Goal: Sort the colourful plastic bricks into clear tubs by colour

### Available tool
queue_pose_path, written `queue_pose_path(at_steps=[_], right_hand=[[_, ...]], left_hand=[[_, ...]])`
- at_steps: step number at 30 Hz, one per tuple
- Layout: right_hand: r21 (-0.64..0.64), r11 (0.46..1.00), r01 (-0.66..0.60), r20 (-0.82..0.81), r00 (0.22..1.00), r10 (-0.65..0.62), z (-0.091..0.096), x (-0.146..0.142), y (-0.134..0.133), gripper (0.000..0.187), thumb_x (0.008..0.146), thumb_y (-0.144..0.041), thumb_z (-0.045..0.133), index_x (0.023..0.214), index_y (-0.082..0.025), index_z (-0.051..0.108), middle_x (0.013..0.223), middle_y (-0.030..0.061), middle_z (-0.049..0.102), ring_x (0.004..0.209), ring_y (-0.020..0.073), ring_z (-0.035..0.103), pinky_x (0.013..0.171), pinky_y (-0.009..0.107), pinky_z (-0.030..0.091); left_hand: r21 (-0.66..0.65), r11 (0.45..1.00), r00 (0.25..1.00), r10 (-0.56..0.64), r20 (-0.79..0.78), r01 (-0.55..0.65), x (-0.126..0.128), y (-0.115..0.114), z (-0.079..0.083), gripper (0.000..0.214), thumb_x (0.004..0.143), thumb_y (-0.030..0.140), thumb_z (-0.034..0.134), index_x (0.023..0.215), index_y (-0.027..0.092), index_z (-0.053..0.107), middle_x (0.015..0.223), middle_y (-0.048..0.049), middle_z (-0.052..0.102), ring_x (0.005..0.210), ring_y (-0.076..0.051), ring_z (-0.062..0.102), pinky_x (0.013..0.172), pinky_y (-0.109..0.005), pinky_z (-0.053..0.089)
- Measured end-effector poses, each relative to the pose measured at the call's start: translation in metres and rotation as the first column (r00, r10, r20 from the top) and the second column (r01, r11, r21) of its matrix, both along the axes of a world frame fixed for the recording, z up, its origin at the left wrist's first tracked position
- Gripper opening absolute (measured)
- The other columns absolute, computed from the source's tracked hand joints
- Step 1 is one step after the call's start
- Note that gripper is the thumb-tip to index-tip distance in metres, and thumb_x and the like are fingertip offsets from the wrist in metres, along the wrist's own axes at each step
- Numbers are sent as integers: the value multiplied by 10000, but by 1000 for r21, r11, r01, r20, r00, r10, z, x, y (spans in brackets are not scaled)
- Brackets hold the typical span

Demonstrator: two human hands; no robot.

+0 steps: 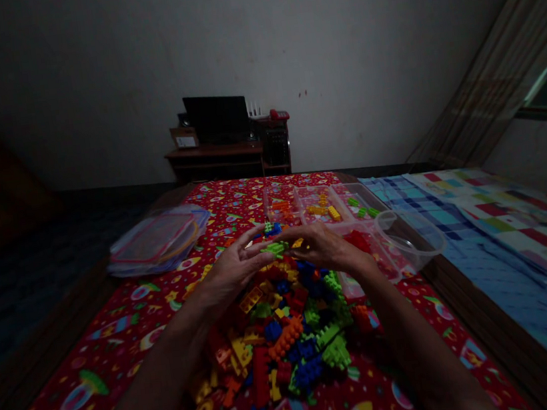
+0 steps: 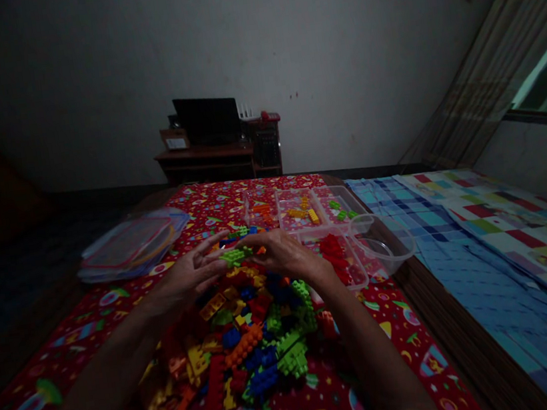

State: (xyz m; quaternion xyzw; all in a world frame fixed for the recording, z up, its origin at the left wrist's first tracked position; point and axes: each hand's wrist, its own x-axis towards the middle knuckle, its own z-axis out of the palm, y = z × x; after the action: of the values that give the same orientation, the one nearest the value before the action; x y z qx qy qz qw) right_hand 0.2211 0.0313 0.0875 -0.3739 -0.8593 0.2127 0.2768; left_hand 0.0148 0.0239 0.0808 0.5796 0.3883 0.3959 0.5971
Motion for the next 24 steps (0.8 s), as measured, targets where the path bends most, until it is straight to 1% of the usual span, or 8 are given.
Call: queue_pose_path(at_steps=[5,10,12,14,16,18,21,24], right_hand=[[18,999,34,33,999,-35,1,7,1,220,851,-204,586,1059,-152,634,950,59,689,819,137,625,710,241,453],[97,924,371,61,924,-377,4,40,12,102,821,-258,592,859,-170,628,780,23,661,675,127,582,624,237,431],[121,825,552,50,827,-560,2,61,18,96,813,-267,586,817,-181,628,757,28,661,665,140,587,624,251,437],[161,667,728,13,674,-739,-4,81,24,113,812,-262,572,822,-172,641,784,64,676,708,174,611,677,289,460],[209,497,842,-35,514,-857,-9,96,29,172,828,-252,539,886,-143,658,843,119,689,790,221,631,761,349,470],[251,405,879,-66,433,-899,-13,105,32,244,847,-249,511,966,-100,664,898,172,693,872,260,637,829,400,463],[272,402,874,-84,438,-895,-13,104,35,302,863,-253,500,1042,-73,664,956,189,700,920,264,646,877,412,457],[265,507,820,-77,542,-837,-8,92,36,294,882,-268,486,1025,-113,692,890,127,723,854,216,667,843,348,475]], left_hand=[[32,999,998,32,-49,-30,4,2,-5,788,681,544,705,1339,189,456,1178,-124,661,1021,-244,656,881,-347,532],[256,966,966,46,-253,21,3,3,-2,617,724,585,620,1169,158,600,1175,-106,661,981,-251,654,857,-371,533],[319,941,934,10,-356,112,4,-1,-1,485,790,521,575,1128,178,630,1110,-77,689,967,-236,656,859,-357,526],[394,891,887,-21,-462,226,6,-8,-4,373,831,419,558,1127,207,635,1086,-55,695,978,-219,647,875,-347,513],[492,791,832,-37,-553,363,11,-17,-12,315,848,319,558,1142,229,626,1115,-50,678,1028,-207,616,919,-345,483],[553,655,767,-63,-639,514,17,-25,-23,323,854,248,567,1176,244,600,1171,-50,642,1101,-200,560,971,-346,439],[538,533,658,-48,-751,653,27,-35,-38,340,847,218,596,1184,261,575,1204,-43,601,1150,-217,493,992,-368,403],[511,518,577,41,-816,686,34,-41,-47,285,840,215,610,1120,264,584,1182,-34,587,1142,-237,469,981,-400,383]])
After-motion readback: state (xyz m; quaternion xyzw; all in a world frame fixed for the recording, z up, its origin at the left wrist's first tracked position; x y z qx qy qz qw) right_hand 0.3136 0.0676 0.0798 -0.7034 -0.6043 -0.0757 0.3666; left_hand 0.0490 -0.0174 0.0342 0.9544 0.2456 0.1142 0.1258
